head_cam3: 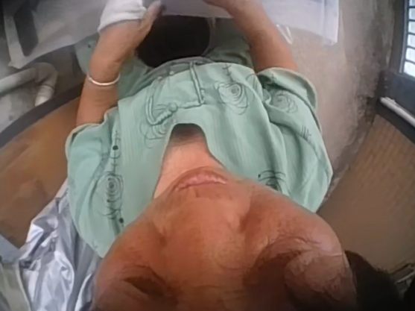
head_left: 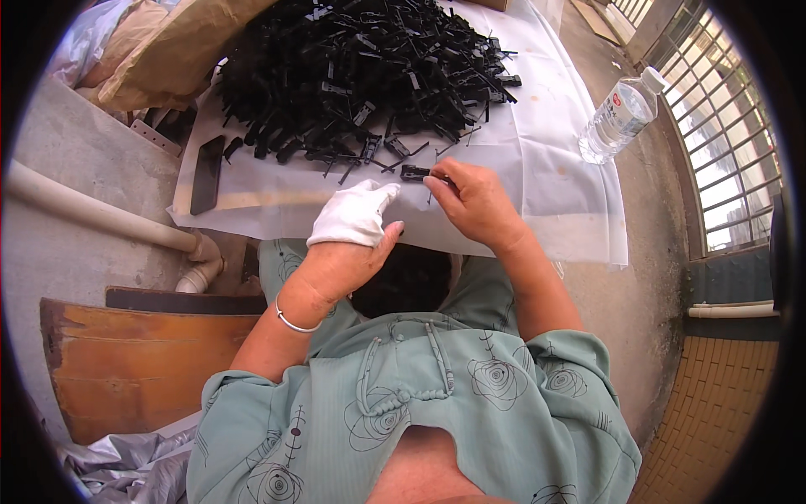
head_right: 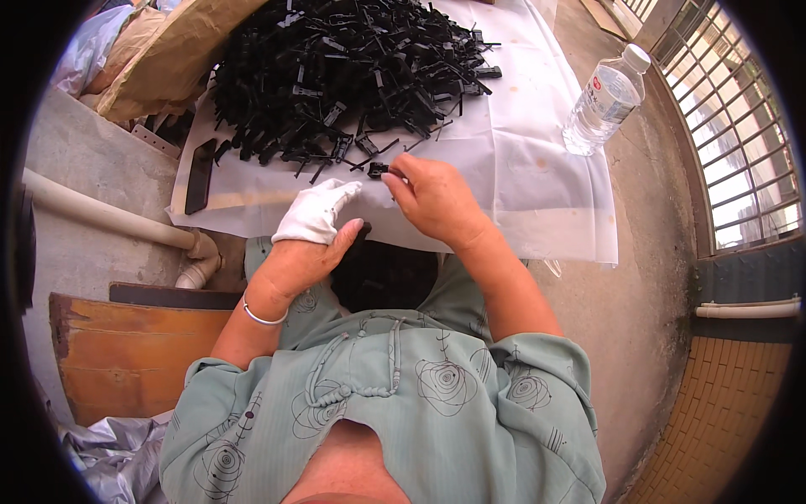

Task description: Picking up small black plastic parts from a pile, wiping them with a white cloth, and placing them into a container below.

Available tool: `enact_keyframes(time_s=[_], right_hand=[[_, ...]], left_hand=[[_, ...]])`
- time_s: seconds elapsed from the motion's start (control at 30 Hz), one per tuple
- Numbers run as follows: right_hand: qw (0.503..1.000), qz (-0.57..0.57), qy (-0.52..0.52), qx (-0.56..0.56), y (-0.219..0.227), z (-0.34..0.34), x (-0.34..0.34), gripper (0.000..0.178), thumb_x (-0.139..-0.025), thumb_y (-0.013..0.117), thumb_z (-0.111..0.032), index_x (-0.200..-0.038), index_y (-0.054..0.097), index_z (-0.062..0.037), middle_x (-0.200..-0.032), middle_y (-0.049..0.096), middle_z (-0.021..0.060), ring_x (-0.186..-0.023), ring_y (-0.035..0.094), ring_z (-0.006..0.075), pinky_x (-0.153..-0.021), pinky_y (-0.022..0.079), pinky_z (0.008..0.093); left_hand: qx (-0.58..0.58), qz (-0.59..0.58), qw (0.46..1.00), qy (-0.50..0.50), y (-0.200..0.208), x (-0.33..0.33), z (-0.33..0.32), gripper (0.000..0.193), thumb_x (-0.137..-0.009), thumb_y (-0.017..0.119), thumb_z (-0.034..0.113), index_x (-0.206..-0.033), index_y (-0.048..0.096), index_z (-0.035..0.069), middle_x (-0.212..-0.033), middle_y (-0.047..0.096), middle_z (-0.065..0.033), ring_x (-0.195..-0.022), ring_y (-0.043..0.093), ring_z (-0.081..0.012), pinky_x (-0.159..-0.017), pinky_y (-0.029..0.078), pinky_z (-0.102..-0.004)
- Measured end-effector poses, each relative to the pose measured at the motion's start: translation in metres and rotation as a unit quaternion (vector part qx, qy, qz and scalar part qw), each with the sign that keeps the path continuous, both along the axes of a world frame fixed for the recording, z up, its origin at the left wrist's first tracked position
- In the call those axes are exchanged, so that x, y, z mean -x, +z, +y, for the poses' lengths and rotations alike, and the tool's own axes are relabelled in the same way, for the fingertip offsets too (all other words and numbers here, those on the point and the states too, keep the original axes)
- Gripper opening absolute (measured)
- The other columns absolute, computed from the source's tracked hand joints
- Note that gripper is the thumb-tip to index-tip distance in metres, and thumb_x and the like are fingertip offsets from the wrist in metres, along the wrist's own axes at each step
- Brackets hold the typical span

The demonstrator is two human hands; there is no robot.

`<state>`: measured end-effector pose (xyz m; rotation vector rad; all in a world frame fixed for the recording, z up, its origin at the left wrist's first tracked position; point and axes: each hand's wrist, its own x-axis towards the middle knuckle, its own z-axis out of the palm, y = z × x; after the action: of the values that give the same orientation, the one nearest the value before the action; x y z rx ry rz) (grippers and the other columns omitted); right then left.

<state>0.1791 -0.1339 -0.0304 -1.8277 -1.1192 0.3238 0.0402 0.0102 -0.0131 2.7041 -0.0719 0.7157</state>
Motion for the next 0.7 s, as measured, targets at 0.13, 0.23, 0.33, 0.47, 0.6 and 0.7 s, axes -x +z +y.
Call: enact_keyframes(time_s=[0.13,0.23,0.33,0.47,0.6,0.7], right_hand=[[0.955,-0.274,-0.050,0.104,-0.016,0.010,-0.034,0.012,-0.081,0.052,-0.006,-0.092,0.057,-0.0071,-0.072,0.060,0.0126,-0.067,0.058,0.0307,-0.058,0.046,0.0363],[0.931,-0.334,0.005,0.150,-0.015,0.009,-0.031,0.014,-0.078,0.052,-0.006,-0.091,0.056,-0.0097,-0.069,0.055,0.0105,-0.066,0.057,0.0300,-0.055,0.046,0.0384],[0.921,-0.381,0.038,0.078,-0.005,0.001,-0.005,0.011,-0.076,0.054,-0.007,-0.086,0.055,-0.0104,-0.066,0.049,0.0075,-0.061,0.055,0.0271,-0.053,0.045,0.0372],[0.912,-0.401,0.084,0.027,0.008,0.002,0.015,0.009,-0.074,0.056,-0.008,-0.083,0.054,-0.0105,-0.064,0.045,0.0045,-0.058,0.054,0.0231,-0.050,0.044,0.0347],[0.954,-0.252,0.101,-0.128,0.004,0.005,0.015,0.013,-0.073,0.064,-0.004,-0.083,0.057,-0.0064,-0.063,0.049,0.0040,-0.054,0.051,0.0172,-0.048,0.041,0.0295],[0.987,-0.020,0.005,-0.161,0.009,0.008,0.032,0.012,-0.077,0.066,-0.005,-0.079,0.055,-0.0038,-0.061,0.046,-0.0010,-0.052,0.041,0.0075,-0.048,0.035,0.0226]], left_hand=[[0.234,0.065,0.969,0.054,-0.009,-0.011,-0.002,0.022,-0.083,0.057,0.013,-0.099,0.059,-0.002,-0.094,0.059,-0.0184,-0.087,0.058,-0.0334,-0.077,0.047,-0.0365],[0.318,0.065,0.943,0.072,-0.019,-0.023,-0.004,0.026,-0.085,0.056,0.014,-0.104,0.055,-0.003,-0.094,0.058,-0.0183,-0.083,0.059,-0.0317,-0.075,0.047,-0.0361],[0.369,0.085,0.922,0.087,-0.017,-0.027,-0.006,0.029,-0.085,0.055,0.015,-0.108,0.051,-0.002,-0.093,0.058,-0.0194,-0.077,0.059,-0.0297,-0.074,0.047,-0.0358],[0.399,0.155,0.899,0.095,-0.014,-0.028,0.002,0.030,-0.085,0.057,0.014,-0.109,0.051,-0.002,-0.089,0.058,-0.0145,-0.062,0.058,-0.0202,-0.060,0.048,-0.0309],[0.581,0.131,0.803,0.006,-0.006,-0.024,-0.001,0.026,-0.086,0.054,0.008,-0.111,0.050,0.000,-0.087,0.058,-0.0062,-0.056,0.055,-0.0089,-0.048,0.045,-0.0226],[0.589,0.103,0.802,-0.020,-0.003,-0.018,0.002,0.024,-0.087,0.052,0.005,-0.110,0.051,0.000,-0.084,0.058,-0.0041,-0.057,0.054,-0.0072,-0.049,0.045,-0.0212]])
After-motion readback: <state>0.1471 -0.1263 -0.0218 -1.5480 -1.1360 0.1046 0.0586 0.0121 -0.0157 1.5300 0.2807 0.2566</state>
